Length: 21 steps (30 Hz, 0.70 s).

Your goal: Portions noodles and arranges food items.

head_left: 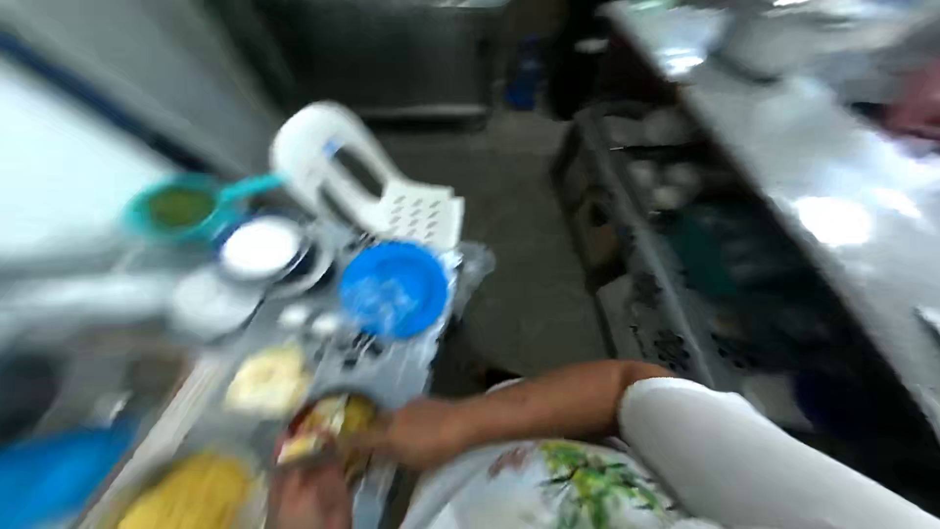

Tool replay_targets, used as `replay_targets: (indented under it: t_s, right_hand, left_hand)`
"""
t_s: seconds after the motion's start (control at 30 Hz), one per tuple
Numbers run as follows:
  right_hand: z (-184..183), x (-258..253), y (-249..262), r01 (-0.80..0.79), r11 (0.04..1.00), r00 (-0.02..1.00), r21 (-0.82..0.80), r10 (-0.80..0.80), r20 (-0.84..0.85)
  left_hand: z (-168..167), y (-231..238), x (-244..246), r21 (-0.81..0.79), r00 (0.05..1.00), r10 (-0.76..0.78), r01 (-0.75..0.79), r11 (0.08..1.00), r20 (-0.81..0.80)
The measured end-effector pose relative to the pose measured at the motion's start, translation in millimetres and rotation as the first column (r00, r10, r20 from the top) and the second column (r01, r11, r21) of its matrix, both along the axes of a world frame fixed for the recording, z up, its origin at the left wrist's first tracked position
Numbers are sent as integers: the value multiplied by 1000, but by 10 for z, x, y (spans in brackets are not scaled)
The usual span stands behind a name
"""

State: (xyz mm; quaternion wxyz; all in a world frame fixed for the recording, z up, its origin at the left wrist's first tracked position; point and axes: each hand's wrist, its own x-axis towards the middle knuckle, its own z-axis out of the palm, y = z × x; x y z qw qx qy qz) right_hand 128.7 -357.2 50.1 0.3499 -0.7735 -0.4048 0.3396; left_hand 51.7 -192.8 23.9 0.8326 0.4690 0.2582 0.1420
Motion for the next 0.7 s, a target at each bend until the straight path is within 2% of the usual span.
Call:
replay_targets:
  t_s: [0.1, 0.2, 0.33, 0.43, 0.7]
  right_hand:
    - [-5, 1, 102, -75, 996, 997, -50, 75, -11]
    - [-64, -27, 140, -118, 993, 992, -31, 119, 36]
    - [-157, -59, 145, -171, 985, 980, -16, 172, 100]
    - [-242, -90, 144, -203, 979, 970, 24, 198, 139]
    - [-304, -84, 85, -239, 971, 956, 6, 235, 177]
  left_hand:
    - [-202, 121, -33, 12, 981, 182, -182, 983, -63]
    - [-266, 177, -121, -47, 959, 270, -274, 960, -90]
    - [-317, 179, -274, -164, 958, 286, -285, 944, -21]
    - [-316, 150, -349, -196, 955, 297, -289, 937, 12]
    - [-292, 43, -378, -274, 934, 357, -344, 898, -4]
